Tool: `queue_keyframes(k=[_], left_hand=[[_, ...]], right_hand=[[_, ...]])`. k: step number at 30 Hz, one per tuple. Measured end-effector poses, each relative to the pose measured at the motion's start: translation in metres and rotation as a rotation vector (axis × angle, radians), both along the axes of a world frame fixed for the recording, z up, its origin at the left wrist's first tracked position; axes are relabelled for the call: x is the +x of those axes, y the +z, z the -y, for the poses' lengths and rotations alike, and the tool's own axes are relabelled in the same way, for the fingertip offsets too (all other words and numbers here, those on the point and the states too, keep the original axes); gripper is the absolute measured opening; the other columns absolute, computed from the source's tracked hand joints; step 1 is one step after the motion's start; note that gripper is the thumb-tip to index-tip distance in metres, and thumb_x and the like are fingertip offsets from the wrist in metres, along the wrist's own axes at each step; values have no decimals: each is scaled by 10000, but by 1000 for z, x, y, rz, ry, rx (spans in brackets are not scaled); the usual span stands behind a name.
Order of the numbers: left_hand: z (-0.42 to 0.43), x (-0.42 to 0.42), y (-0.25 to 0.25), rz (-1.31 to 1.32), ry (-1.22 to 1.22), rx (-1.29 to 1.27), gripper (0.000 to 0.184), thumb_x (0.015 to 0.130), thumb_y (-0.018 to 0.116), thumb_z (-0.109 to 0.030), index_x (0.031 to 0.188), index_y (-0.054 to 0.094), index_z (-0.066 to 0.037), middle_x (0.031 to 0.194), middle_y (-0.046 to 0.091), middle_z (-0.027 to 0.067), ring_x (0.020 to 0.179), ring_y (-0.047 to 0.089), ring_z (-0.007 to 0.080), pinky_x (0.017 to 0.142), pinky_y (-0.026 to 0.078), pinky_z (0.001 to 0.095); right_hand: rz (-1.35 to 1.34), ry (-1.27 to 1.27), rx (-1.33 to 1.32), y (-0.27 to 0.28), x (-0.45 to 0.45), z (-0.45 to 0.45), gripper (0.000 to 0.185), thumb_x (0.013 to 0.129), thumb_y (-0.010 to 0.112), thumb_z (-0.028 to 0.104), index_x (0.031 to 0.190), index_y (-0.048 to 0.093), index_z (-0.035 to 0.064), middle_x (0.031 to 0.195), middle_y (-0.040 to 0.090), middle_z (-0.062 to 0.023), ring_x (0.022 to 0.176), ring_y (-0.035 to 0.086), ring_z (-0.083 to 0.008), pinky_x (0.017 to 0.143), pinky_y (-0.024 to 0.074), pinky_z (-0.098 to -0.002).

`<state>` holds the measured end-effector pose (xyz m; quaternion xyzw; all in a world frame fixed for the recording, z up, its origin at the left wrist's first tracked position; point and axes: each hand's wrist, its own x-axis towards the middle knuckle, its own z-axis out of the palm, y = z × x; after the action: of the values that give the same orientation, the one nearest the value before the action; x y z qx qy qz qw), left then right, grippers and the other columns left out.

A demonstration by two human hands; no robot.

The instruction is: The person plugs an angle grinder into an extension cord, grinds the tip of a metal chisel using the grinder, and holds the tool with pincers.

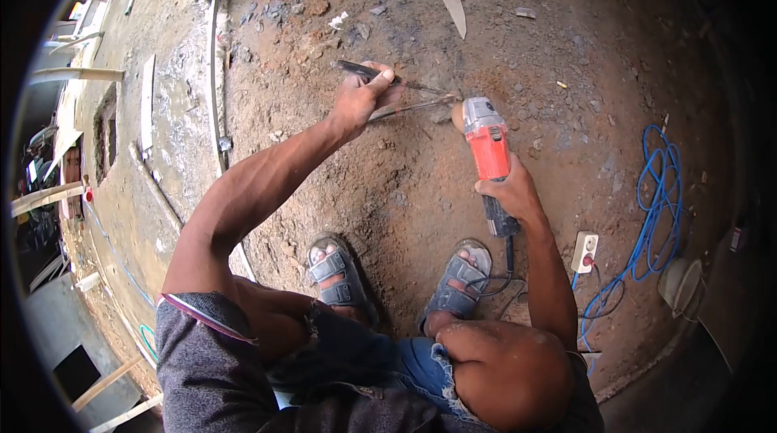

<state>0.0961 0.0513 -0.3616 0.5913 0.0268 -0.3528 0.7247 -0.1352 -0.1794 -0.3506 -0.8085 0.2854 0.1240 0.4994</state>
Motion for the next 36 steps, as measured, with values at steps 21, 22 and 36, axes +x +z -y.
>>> queue_keyframes(k=[21,22,36], left_hand=[[-1,2,1,0,-12,-15,159,1003,570,-147,1092,508,-31,1124,653,194,1025,678,268,915,595,380],[-1,3,2,7,-17,-10,159,1003,570,-146,1093,507,-31,1124,652,196,1029,678,270,916,595,380],[-2,5,-4,45,-30,-2,138,1004,569,-149,1078,524,-41,1114,661,188,1010,686,265,922,588,375]], right_hand=[[3,31,-18,1,7,10,661,634,821,204,1195,562,-32,1058,657,-148,977,641,-244,881,495,-358],[-16,30,-20,3,8,10,631,644,817,188,1185,571,-23,1050,651,-123,970,631,-217,884,490,-345],[0,54,-37,-6,15,16,716,622,829,276,1199,558,-49,1085,668,-200,1009,657,-300,886,501,-378]])
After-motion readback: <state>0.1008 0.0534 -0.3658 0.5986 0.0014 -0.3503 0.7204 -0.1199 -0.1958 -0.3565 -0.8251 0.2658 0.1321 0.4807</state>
